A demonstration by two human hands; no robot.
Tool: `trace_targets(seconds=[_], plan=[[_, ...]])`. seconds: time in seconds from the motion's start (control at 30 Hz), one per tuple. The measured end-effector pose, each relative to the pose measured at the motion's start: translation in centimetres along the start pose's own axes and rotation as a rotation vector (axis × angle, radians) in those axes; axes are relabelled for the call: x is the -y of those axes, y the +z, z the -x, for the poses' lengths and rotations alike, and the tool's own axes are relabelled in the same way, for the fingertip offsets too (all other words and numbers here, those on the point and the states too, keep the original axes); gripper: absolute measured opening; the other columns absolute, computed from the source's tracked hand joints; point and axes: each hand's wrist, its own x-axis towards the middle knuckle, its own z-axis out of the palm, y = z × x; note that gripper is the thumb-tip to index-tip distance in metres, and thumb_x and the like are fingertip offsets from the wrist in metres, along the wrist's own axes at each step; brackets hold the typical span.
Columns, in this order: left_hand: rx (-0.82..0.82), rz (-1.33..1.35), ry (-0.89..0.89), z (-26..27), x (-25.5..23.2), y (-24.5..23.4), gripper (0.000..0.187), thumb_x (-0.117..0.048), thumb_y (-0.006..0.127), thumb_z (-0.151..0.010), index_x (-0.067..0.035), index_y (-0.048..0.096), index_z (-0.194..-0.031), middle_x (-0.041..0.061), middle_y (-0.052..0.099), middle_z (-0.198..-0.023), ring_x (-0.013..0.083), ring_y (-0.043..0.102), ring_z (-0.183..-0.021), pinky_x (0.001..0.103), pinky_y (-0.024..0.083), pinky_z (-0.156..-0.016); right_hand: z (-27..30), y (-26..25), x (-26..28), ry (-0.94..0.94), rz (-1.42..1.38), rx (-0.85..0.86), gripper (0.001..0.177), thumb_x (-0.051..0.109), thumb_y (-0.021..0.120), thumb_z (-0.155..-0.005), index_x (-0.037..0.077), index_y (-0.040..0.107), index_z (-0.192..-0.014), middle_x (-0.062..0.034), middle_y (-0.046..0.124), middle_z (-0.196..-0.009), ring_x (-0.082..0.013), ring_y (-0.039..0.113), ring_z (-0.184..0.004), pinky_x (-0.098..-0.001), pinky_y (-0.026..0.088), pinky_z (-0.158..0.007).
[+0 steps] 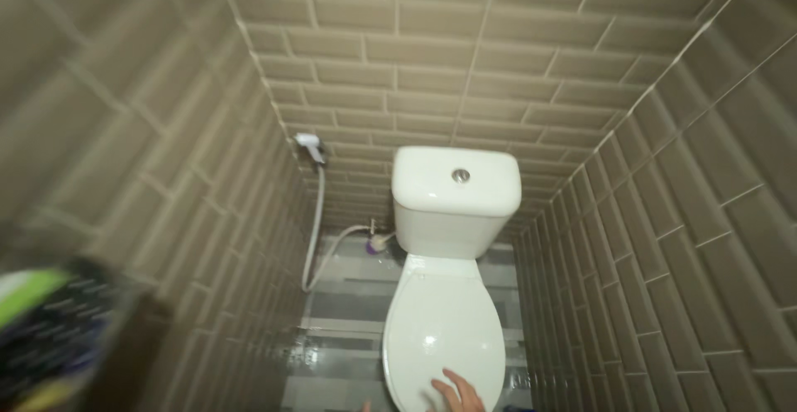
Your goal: The person cleans the exterior surfaces of a toilet using a green sponge. They wipe the tank, the lid, the seat, and the base, periodically dipping the sponge into a green bucket.
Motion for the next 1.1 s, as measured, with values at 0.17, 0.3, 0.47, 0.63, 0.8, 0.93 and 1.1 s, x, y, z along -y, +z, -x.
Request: trace_targets(seconds=[0.17,0.3,0.47,0.63,0.8,0.93,1.1], plan=[[-0.327,0.005,0.35,10.6,-6.2,-15.1,0.097,-0.028,0.082,-0.078,-0.016,0.031,-0.159,0.015,0.015,-0.169,0.045,0.016,-0.152,0.067,0.022,-0.112,7.4,-11.2,10.7,-0.219,-0.124,-0.483,0.059,0.036,0.079,-0.084,0.016,0.061,-0.136,-0.0219,0.044,-0.15,-0.0424,0.043,-0.138,-0.0521,0.038,-0.11],[-0.79,0.027,0.52,16.8,-9.1,-22.4,0.076,-0.031,0.075,-0.086,-0.007,0.043,-0.151,0.018,0.031,-0.162,0.044,0.031,-0.147,0.065,0.026,-0.114,11.8,-18.4,17.3,-0.39,-0.15,-0.738,0.056,0.031,0.073,-0.086,0.015,0.059,-0.138,-0.0181,0.045,-0.155,-0.0408,0.044,-0.141,-0.0513,0.038,-0.112],[-0.726,0.002,0.408,18.7,-9.1,-24.4,0.079,-0.037,0.077,-0.085,-0.007,0.041,-0.15,0.021,0.026,-0.163,0.0495,0.024,-0.147,0.068,0.024,-0.111,13.2,-21.2,19.8,-0.307,-0.106,-0.674,0.062,0.036,0.074,-0.086,0.013,0.056,-0.141,-0.0218,0.037,-0.158,-0.0476,0.036,-0.14,-0.0538,0.035,-0.111],[-0.621,-0.049,0.238,17.7,-9.0,-23.8,0.086,-0.035,0.08,-0.081,-0.012,0.037,-0.153,0.017,0.02,-0.17,0.0468,0.019,-0.148,0.068,0.023,-0.113,11.2,-22.8,17.6,-0.307,-0.087,-0.481,0.058,0.038,0.071,-0.091,0.015,0.054,-0.142,-0.018,0.038,-0.157,-0.0438,0.037,-0.143,-0.0529,0.034,-0.115],[-0.708,0.015,0.2,16.3,-9.7,-22.1,0.087,-0.03,0.083,-0.078,-0.015,0.041,-0.152,0.017,0.022,-0.167,0.0452,0.021,-0.151,0.068,0.024,-0.112,9.8,-22.3,13.3,-0.373,-0.08,-0.469,0.055,0.033,0.072,-0.087,0.019,0.058,-0.139,-0.0151,0.045,-0.156,-0.041,0.044,-0.143,-0.0516,0.037,-0.114],[-0.695,0.03,0.098,18.0,-11.4,-21.0,0.091,-0.03,0.085,-0.073,-0.018,0.043,-0.153,0.017,0.021,-0.168,0.0454,0.02,-0.153,0.068,0.024,-0.112,6.8,-23.7,12.4,-0.249,-0.053,-0.178,0.08,0.037,0.081,-0.08,0.017,0.047,-0.149,-0.0277,0.024,-0.162,-0.0506,0.031,-0.138,-0.0529,0.034,-0.113],[-0.827,0.059,-0.051,20.3,-10.2,-23.8,0.086,-0.028,0.083,-0.077,-0.013,0.042,-0.151,0.016,0.026,-0.164,0.0432,0.024,-0.148,0.066,0.026,-0.113,5.3,-28.5,21.3,-0.601,-0.086,-0.172,0.064,0.033,0.078,-0.082,0.015,0.055,-0.139,-0.0228,0.036,-0.155,-0.0441,0.041,-0.138,-0.049,0.041,-0.108]])
